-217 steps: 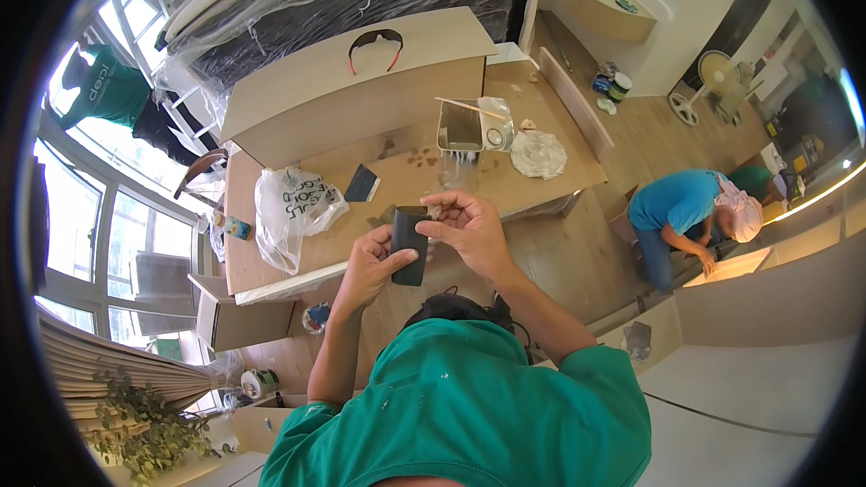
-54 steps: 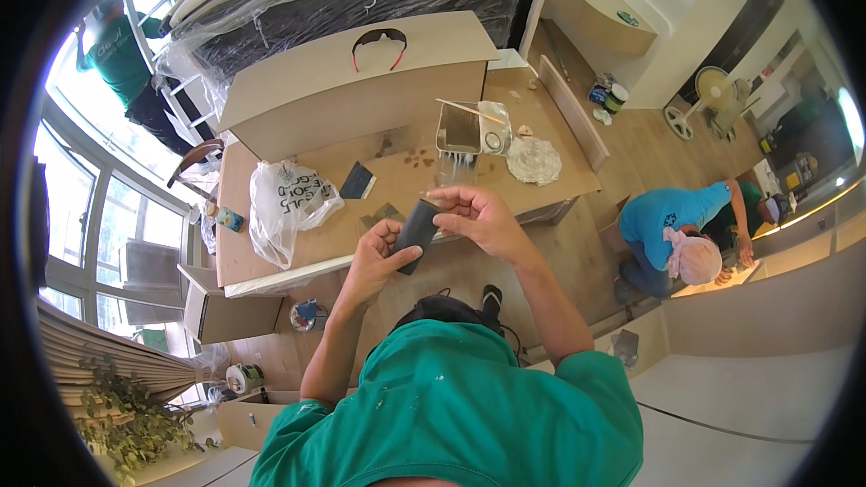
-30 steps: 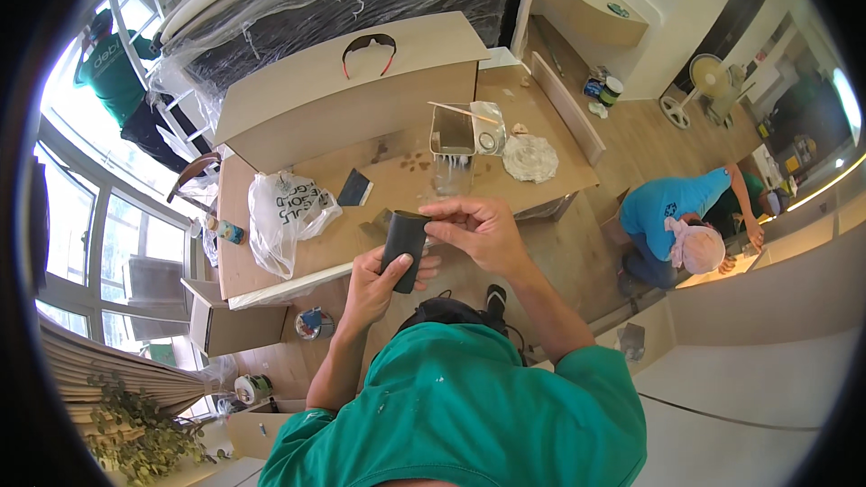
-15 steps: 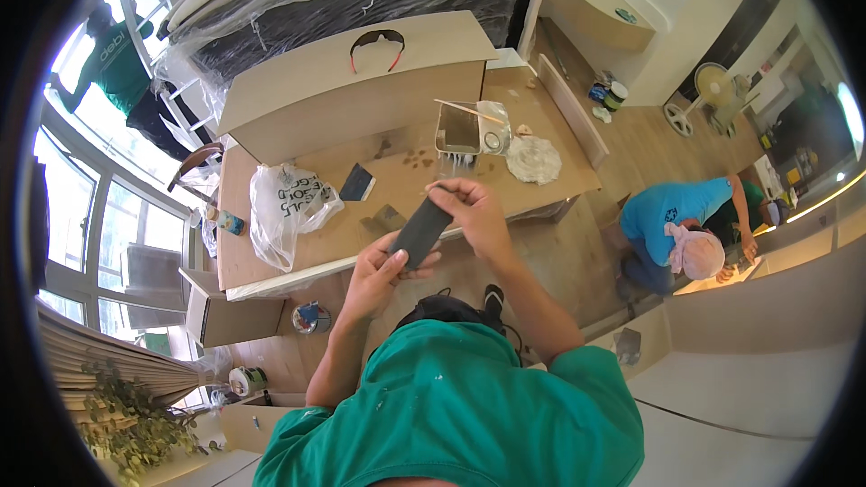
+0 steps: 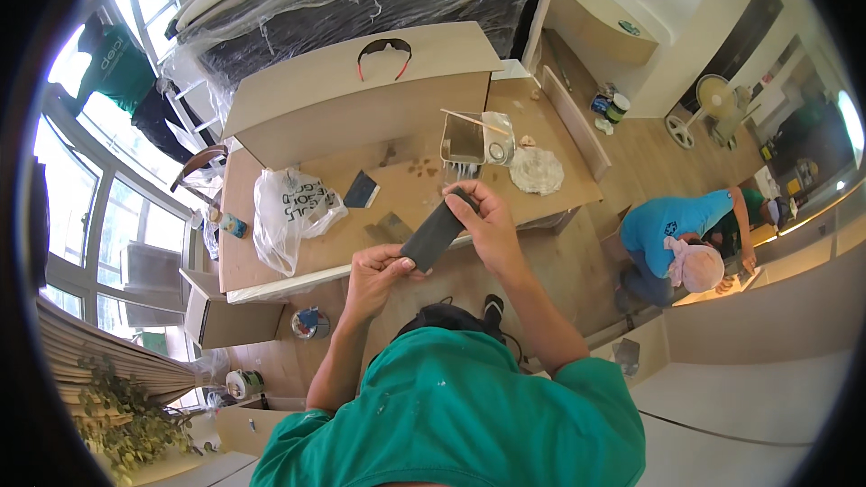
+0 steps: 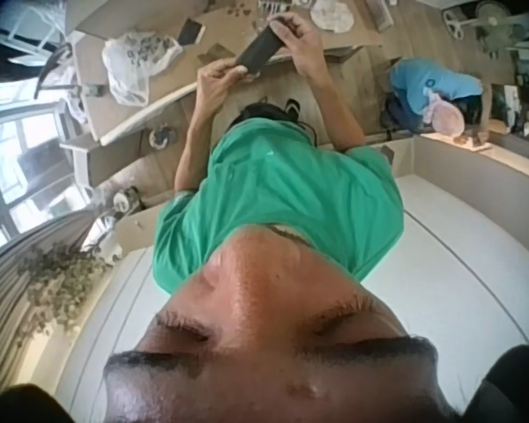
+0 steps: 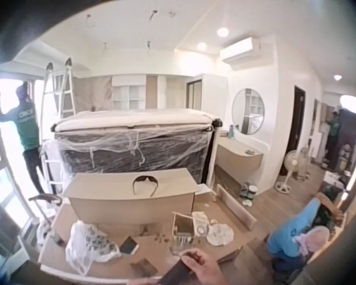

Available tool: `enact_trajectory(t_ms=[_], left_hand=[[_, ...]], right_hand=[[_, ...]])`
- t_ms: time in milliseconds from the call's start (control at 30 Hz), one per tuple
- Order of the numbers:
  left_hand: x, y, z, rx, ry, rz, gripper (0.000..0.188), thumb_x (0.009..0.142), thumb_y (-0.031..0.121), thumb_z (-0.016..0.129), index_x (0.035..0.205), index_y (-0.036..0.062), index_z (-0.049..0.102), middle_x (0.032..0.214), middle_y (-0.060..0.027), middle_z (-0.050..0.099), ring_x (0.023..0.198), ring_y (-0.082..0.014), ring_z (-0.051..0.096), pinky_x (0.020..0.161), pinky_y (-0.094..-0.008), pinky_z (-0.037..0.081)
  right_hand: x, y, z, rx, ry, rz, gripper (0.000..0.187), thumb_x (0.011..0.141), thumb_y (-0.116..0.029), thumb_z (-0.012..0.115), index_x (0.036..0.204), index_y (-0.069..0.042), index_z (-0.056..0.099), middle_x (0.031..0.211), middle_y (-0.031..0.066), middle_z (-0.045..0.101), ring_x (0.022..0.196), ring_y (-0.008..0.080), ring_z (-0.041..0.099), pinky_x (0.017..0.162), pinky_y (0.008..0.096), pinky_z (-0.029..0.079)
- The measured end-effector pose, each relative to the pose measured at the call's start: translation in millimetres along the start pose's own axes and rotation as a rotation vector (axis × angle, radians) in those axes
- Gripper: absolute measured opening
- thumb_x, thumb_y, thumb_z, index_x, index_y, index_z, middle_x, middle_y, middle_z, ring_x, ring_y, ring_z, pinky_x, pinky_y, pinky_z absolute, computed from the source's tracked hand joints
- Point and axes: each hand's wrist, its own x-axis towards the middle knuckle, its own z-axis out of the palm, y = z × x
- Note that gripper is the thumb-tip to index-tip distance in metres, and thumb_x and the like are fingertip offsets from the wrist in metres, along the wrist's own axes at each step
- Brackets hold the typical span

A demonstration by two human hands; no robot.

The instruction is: The person sands the edges of a small wooden cabinet piece with a sanding block and then applies a liquid with a brush to the inner edges of a drawer.

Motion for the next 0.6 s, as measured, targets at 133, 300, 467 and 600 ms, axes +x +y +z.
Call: enact_trajectory(t_ms=[133,300,467,600], left_hand=[[0.7,-8.7,-10.5,-0.03,-0.014,-0.006,0.023,0.1,0.007,0.066,0.114,-0.0104,0.068,0.101,-0.0169,0.075,0.09,-0.0203,0.075,0.083,-0.0343,0.063],[9.7,-7.9,3.8,-0.082,0.087,-0.053,0.025,0.099,0.012,0.069,0.115,-0.0069,0.062,0.089,-0.0168,0.075,0.078,-0.0181,0.074,0.069,-0.0288,0.06],[16.1,-36.5,-2.5,0.102,0.141,-0.136,0.02,0.1,0.016,0.07,0.106,-0.0011,0.06,0.078,-0.0118,0.074,0.061,-0.0119,0.067,0.055,-0.0222,0.051],[12.4,-62.6,3.6,0.124,0.206,-0.146,0.02,0.101,0.019,0.068,0.098,0.002,0.06,0.071,-0.0067,0.071,0.055,-0.0096,0.062,0.051,-0.0218,0.048]], right_hand=[[-5.2,-11.9,5.4,-0.026,-0.028,-0.009,0.02,0.099,-0.016,0.07,0.115,-0.004,0.066,0.097,-0.001,0.068,0.084,0.0042,0.063,0.07,0.0203,0.051],[-2.6,1.4,-5.4,-0.117,-0.034,-0.059,0.021,0.098,-0.013,0.071,0.116,-0.003,0.066,0.098,0.0001,0.068,0.087,0.0055,0.065,0.072,0.0211,0.053],[-4.0,26.6,-12.8,-0.133,-0.061,0.066,0.022,0.1,-0.016,0.07,0.116,-0.002,0.067,0.099,0.002,0.071,0.085,0.007,0.067,0.072,0.0223,0.054],[-3.7,62.5,-37.9,-0.056,0.018,0.22,0.023,0.101,-0.019,0.067,0.114,-0.001,0.069,0.094,0.0027,0.073,0.079,0.0071,0.067,0.067,0.0233,0.054]])
